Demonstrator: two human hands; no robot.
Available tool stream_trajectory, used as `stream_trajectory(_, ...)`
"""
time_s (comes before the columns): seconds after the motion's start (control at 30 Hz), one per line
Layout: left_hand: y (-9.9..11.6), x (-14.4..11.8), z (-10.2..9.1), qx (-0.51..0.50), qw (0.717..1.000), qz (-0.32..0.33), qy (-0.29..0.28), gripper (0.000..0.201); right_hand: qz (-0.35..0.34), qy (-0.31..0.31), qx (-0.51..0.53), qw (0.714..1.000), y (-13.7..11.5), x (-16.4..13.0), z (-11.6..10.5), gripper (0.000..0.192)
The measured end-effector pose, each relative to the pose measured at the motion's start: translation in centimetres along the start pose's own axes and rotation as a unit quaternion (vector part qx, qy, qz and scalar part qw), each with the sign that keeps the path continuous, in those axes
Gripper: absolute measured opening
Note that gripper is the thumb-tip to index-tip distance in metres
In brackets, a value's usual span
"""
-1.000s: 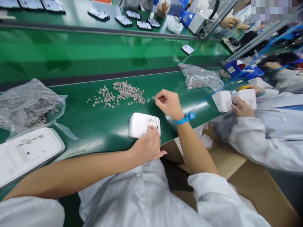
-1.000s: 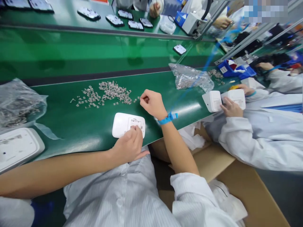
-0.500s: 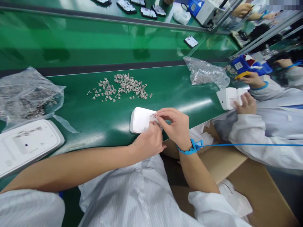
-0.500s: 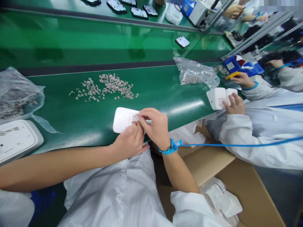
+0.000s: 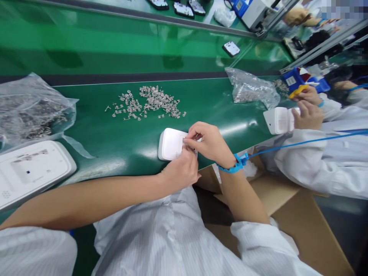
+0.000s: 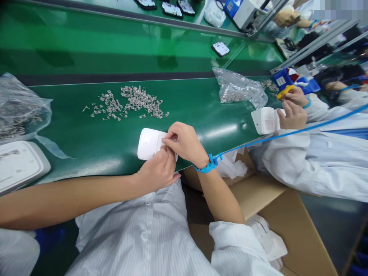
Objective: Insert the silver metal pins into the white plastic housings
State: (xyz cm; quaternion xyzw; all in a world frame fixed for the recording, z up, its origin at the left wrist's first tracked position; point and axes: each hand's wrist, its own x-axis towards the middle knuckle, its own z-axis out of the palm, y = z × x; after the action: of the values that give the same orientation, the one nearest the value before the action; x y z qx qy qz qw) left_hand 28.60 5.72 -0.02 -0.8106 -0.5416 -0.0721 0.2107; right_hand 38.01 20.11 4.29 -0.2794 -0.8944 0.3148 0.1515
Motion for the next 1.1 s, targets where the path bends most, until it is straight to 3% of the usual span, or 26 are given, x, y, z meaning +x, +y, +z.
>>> stream_trajectory(0.13,0.0,-0.1,-0.1,0.021,1.000,-0.002,0.013,0.061,0.019,-0.020,-0.030,0.999,-0.1,1.0,-0.3,0.018)
stream_trajectory(0.3,-0.1,0.0,-0.4,-0.037,0.999,-0.010,-0.024,0.060,0.033,-0.074,-0.008,0.997,1.3,2.2,-0.9,0.029)
stream_trajectory(0.37,-0.2,0.0,-0.5,-0.051,0.998,-0.018,-0.035,0.059,0.006,-0.042,0.020,0.999,1.9,1.3,-0.7,0.030)
stream_trajectory(0.5,-0.3,-0.1,-1.0,-0.050,0.998,-0.036,-0.029,0.052,-0.074,0.117,0.025,0.990,2.6,-2.6,1.0,0.010)
stream_trajectory(0.57,-0.4,-0.1,-1.4,-0.046,0.997,-0.052,-0.029,0.051,-0.095,0.149,0.015,0.984,2.8,-4.3,2.1,0.019)
stream_trajectory(0.77,-0.9,0.2,-2.1,-0.072,0.992,-0.067,-0.083,0.058,-0.122,0.147,-0.001,0.982,3.5,-5.0,3.1,0.033)
stream_trajectory(1.1,-0.9,0.2,-2.3,-0.046,0.992,-0.060,-0.101,0.056,-0.153,0.134,0.016,0.979,4.3,-4.7,2.8,0.035)
